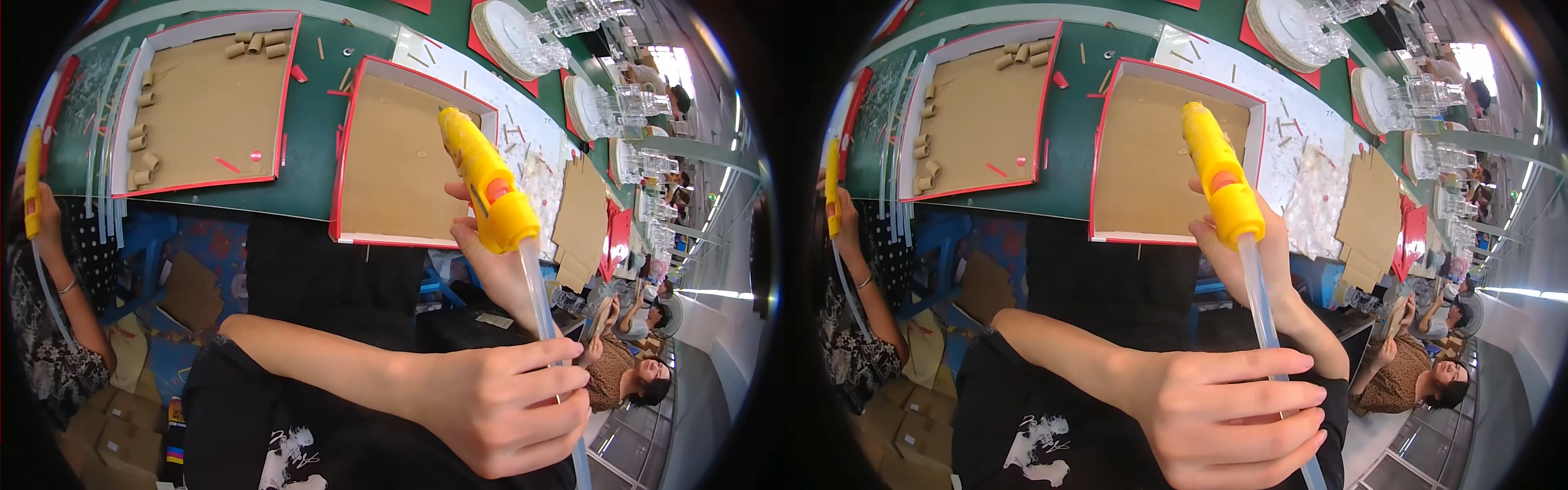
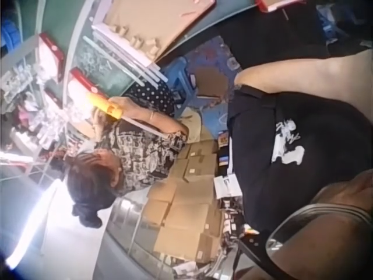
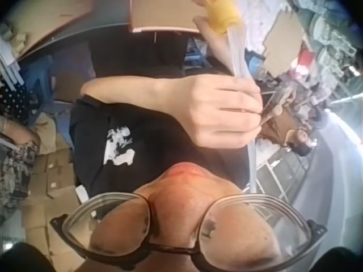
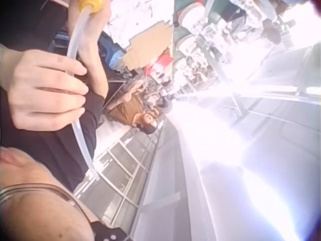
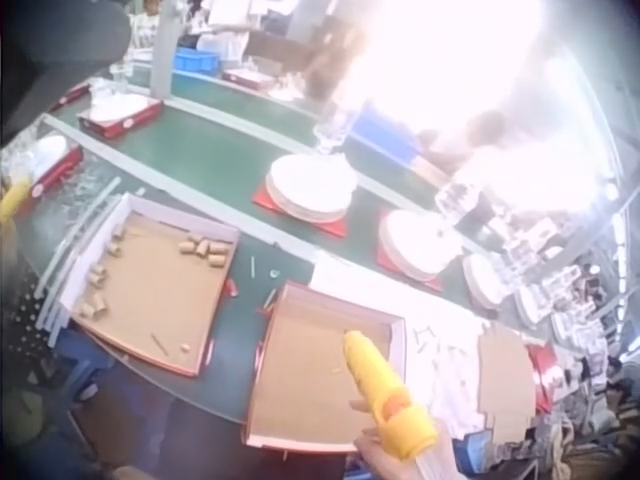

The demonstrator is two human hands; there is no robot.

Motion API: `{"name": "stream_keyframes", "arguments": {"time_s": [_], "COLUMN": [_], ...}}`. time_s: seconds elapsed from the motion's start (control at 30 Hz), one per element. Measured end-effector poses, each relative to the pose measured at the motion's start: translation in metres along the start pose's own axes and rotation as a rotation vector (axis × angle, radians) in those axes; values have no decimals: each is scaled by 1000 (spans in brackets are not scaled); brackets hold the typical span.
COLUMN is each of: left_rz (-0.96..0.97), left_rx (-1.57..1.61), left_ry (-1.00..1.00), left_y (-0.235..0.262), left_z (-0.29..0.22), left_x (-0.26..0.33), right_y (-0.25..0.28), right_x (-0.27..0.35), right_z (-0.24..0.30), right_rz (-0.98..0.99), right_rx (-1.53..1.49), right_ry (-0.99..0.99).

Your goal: Apply glue to small components of a glass item and fold cardboard boxes for packaging on an assembly line.

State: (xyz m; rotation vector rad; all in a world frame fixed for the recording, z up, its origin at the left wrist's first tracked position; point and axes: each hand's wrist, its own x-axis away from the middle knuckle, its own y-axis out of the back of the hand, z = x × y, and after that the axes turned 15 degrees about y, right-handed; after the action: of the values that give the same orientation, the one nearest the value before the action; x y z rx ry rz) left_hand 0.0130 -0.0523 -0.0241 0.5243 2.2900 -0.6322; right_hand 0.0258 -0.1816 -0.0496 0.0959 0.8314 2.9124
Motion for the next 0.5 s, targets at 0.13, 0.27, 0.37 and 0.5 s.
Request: {"name": "stream_keyframes", "arguments": {"time_s": [0.13,0.27,0.37,0.5], "left_rz": [8,228,356,282], "left_rx": [-92,-49,-35,-83], "left_ry": [-28,-65,-89,-106], "left_y": [6,22,31,35], "left_z": [6,8,9,14], "left_x": [-5,-7,-2,6], "right_y": [7,12,10,8], "right_x": [6,5,5,12], "right_z": [-18,-16,-16,-11], "right_rz": [108,188,174,67], "right_rx": [173,204,243,144], "right_ry": [255,383,418,256]}}
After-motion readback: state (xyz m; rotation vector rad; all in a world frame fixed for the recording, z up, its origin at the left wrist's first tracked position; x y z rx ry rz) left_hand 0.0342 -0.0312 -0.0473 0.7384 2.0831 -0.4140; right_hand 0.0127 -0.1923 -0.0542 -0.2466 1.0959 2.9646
